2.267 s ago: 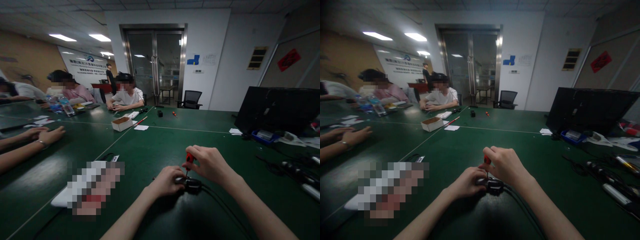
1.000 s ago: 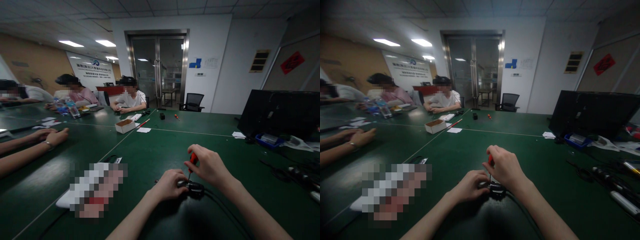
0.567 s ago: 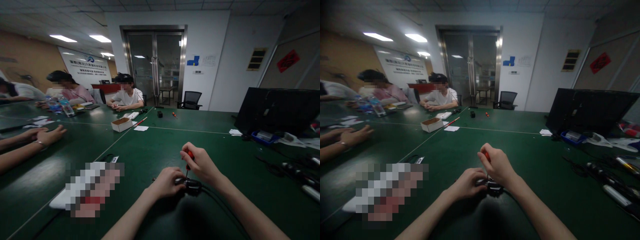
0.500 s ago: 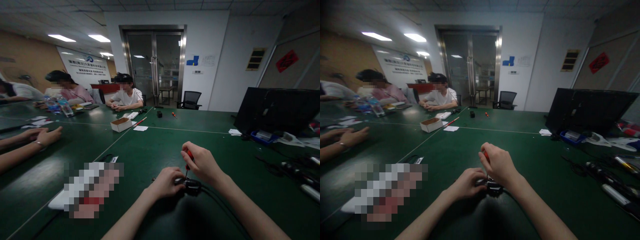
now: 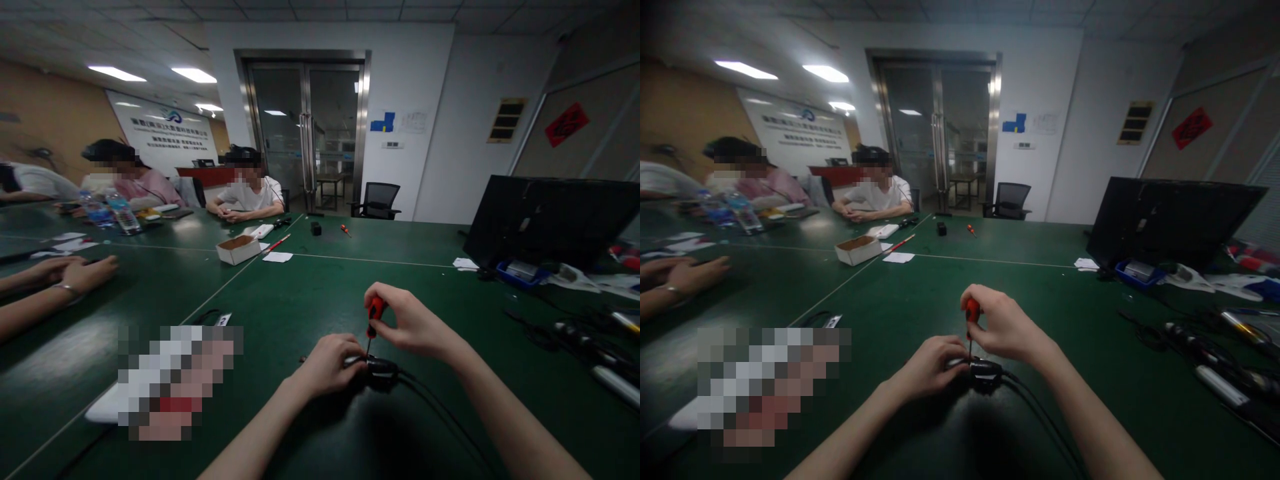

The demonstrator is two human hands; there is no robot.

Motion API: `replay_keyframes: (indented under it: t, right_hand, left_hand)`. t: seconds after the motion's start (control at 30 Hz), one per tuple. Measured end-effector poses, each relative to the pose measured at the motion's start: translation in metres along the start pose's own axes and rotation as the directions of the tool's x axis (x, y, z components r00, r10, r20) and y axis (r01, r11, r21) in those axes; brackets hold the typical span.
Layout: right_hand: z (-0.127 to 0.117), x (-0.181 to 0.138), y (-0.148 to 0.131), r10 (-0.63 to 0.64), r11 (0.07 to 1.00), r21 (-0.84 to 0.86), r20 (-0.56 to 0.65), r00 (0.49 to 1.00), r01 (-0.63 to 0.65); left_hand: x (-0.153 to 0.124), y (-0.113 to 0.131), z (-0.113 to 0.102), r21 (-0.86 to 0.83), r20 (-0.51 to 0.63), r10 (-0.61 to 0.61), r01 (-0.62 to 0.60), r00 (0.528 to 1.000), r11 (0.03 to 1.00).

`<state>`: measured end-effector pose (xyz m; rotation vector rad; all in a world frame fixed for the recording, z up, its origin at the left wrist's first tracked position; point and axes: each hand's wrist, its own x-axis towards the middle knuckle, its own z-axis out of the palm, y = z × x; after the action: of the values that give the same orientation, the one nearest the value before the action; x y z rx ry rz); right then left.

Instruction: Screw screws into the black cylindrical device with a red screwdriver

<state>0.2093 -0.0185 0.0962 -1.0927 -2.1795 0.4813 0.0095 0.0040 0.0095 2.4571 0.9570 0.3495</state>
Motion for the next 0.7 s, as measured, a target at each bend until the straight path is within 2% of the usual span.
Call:
replay_keyframes:
  t: [0.07, 0.13, 0.2, 0.27, 0.33, 0.4, 0.47, 0.57, 0.7]
  right_hand:
    - [0.005, 0.003, 0.006, -0.017, 0.987, 0.158, 0.007, 1.000, 0.016]
    - [0.013, 0.006, 0.011, 0.029, 0.948, 0.317, 0.025, 0.999, -0.035]
    - [0.019, 0.009, 0.014, 0.099, 0.926, 0.363, 0.026, 0.995, -0.102]
    - [0.021, 0.010, 0.014, 0.137, 0.969, 0.213, -0.033, 0.990, -0.127]
    - [0.018, 0.008, 0.010, 0.103, 0.992, -0.065, -0.091, 0.991, -0.109]
    - [0.013, 0.006, 0.005, 0.039, 0.947, -0.315, -0.086, 0.996, -0.065]
    - [0.008, 0.003, 0.001, 0.010, 0.883, -0.469, -0.054, 0.999, -0.034]
    - [0.006, 0.002, 0.000, 0.048, 0.825, -0.561, -0.047, 0.998, -0.066]
    - [0.007, 0.003, 0.002, 0.041, 0.863, -0.501, -0.058, 0.997, -0.065]
  left_hand:
    - [0.001, -0.001, 0.000, -0.008, -0.007, 0.006, -0.006, 1.000, 1.000]
    - [0.001, -0.002, 0.001, -0.014, -0.008, 0.011, -0.012, 1.000, 1.000]
    - [0.002, -0.003, 0.002, -0.013, -0.012, 0.019, -0.019, 1.000, 1.000]
    - [0.002, -0.004, 0.003, 0.001, -0.017, 0.026, -0.026, 1.000, 1.000]
    - [0.002, -0.005, 0.005, 0.013, -0.024, 0.031, -0.031, 0.999, 0.999]
    - [0.002, -0.006, 0.006, 0.012, -0.030, 0.037, -0.036, 0.999, 0.999]
    - [0.001, -0.005, 0.006, 0.005, -0.033, 0.038, -0.038, 0.999, 0.999]
    - [0.000, -0.004, 0.004, 0.002, -0.028, 0.027, -0.027, 0.999, 1.000]
    - [0.000, -0.002, 0.003, -0.013, -0.027, 0.000, 0.000, 1.000, 1.000]
